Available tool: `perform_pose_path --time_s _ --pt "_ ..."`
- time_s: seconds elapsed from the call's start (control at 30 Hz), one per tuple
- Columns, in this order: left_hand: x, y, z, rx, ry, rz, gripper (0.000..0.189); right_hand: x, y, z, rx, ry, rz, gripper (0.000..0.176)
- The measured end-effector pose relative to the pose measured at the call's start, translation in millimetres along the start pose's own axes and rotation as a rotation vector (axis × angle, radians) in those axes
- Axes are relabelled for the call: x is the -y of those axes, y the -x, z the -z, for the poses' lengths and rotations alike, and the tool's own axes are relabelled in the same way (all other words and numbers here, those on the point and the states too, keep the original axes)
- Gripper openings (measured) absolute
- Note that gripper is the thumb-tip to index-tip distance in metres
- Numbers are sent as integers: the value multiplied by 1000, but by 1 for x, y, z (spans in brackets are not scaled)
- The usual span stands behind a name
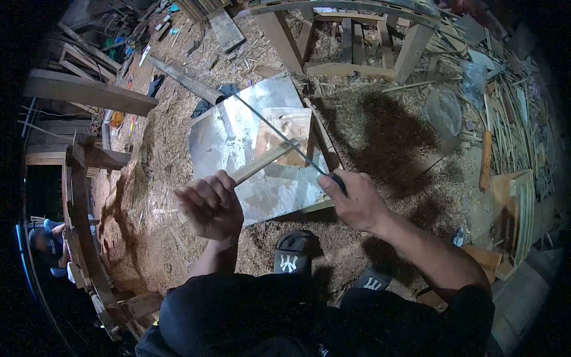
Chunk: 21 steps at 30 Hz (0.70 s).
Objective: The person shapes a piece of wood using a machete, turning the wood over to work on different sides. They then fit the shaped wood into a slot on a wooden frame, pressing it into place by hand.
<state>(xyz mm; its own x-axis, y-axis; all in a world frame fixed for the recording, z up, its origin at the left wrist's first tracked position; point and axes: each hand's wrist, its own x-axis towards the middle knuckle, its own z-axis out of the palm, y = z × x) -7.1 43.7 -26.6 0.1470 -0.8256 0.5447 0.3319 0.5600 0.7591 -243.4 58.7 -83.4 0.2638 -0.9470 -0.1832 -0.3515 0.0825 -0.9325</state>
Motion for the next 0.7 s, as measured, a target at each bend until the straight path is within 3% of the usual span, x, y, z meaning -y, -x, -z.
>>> perform_pose_path --time_s 0.37,0.6,0.7 --pt "3 1 5 -136 99 40 49 -1 -6 -6 -29 74 32 62" --pt "1 5 -12 -59 40 -31 46 9 0 -3 4 60 46 56" --pt "-2 1 -15 -67 -51 48 47 5 -3 -7 -30 63 46 56"
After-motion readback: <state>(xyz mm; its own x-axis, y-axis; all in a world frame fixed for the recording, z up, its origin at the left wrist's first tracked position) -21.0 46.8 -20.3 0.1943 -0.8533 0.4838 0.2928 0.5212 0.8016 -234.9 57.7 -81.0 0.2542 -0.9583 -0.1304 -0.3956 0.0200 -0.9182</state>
